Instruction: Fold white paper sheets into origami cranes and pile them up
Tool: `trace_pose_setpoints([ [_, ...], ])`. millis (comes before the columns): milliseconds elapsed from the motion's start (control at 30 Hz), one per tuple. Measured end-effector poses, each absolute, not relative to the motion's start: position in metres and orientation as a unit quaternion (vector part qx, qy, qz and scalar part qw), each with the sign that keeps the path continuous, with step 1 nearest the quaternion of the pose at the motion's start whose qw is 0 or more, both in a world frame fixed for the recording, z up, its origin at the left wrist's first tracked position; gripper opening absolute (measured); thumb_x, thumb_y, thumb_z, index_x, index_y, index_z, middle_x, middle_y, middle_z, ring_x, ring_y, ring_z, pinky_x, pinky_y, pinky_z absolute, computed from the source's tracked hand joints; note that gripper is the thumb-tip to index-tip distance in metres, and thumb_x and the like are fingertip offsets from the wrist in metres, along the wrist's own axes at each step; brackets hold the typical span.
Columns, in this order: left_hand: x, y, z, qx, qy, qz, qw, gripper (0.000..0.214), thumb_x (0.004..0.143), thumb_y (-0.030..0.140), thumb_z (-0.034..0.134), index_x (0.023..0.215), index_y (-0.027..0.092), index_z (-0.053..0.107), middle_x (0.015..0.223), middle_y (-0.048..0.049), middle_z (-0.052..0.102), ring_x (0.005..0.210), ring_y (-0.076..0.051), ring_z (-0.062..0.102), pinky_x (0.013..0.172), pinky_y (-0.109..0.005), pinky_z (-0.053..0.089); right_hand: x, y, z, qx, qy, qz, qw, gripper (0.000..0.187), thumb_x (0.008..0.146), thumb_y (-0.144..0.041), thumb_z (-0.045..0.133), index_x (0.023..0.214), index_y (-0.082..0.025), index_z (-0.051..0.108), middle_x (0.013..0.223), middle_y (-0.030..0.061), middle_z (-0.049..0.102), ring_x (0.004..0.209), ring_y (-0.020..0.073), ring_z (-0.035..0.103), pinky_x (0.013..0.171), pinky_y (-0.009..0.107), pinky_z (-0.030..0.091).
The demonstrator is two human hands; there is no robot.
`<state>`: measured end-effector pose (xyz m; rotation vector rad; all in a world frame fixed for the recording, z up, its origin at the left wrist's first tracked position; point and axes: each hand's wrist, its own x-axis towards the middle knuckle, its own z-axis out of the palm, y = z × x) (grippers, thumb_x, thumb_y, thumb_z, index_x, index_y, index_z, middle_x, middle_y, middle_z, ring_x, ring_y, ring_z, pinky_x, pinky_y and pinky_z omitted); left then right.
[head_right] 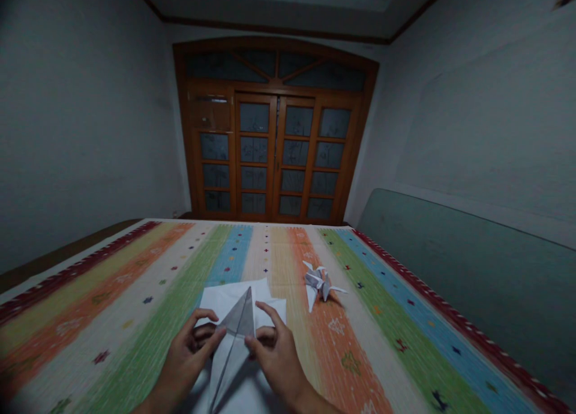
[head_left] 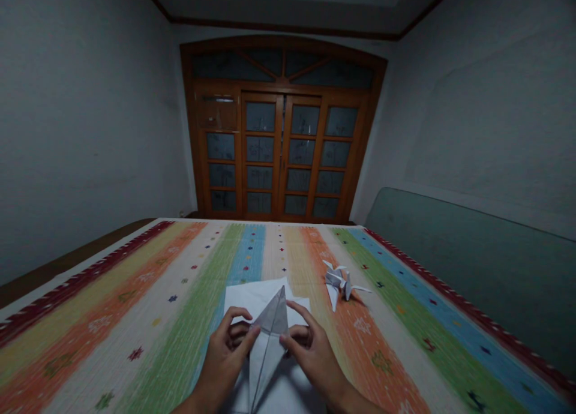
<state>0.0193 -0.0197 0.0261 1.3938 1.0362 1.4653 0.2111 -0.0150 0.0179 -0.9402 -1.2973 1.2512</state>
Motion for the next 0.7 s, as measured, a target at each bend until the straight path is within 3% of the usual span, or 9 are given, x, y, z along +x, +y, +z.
trace_pose_setpoints([
  [167, 0.019, -0.018, 0.023, 0.592, 0.424, 0.565, 0.388, 0.034, 0.083, 0.049, 0.080, 0.080, 0.021, 0.061, 0.076, 0.0020, 0.065, 0.069, -0.018, 0.069, 0.059, -0.022, 0.053, 0.212, -0.009, 0.015, -0.425, -0.521, 0.542, 0.504, 0.089, 0.070, -0.058, 0.087, 0.138, -0.013, 0.053, 0.059, -0.0049, 0.066, 0.046, 0.0164, 0.062, 0.052, 0.028, 0.051],
  [333, 0.022, -0.017, 0.016, 0.557, 0.419, 0.539, 0.473, 0.043, 0.082, 0.052, 0.081, 0.104, 0.023, 0.058, 0.067, 0.0059, 0.065, 0.056, -0.016, 0.065, 0.054, -0.022, 0.050, 0.214, -0.005, 0.009, -0.433, -0.522, 0.558, 0.478, 0.078, 0.066, -0.061, 0.087, 0.121, -0.013, 0.061, 0.060, -0.0013, 0.069, 0.045, 0.0169, 0.063, 0.048, 0.027, 0.051],
  [533, 0.021, -0.015, 0.013, 0.570, 0.421, 0.532, 0.464, 0.042, 0.082, 0.058, 0.080, 0.089, 0.022, 0.058, 0.067, 0.0031, 0.065, 0.061, -0.018, 0.065, 0.054, -0.022, 0.047, 0.209, -0.009, 0.004, -0.423, -0.511, 0.535, 0.523, 0.072, 0.069, -0.057, 0.088, 0.119, -0.024, 0.049, 0.058, -0.0091, 0.063, 0.044, 0.0150, 0.062, 0.046, 0.023, 0.050],
  [700, 0.017, -0.018, 0.014, 0.596, 0.400, 0.537, 0.444, 0.041, 0.090, 0.061, 0.072, 0.088, 0.021, 0.060, 0.071, 0.0027, 0.061, 0.061, -0.017, 0.062, 0.053, -0.022, 0.048, 0.207, -0.012, 0.002, -0.408, -0.532, 0.516, 0.533, 0.054, 0.074, -0.063, 0.084, 0.094, -0.024, 0.052, 0.061, -0.0077, 0.059, 0.047, 0.0131, 0.059, 0.045, 0.022, 0.050],
])
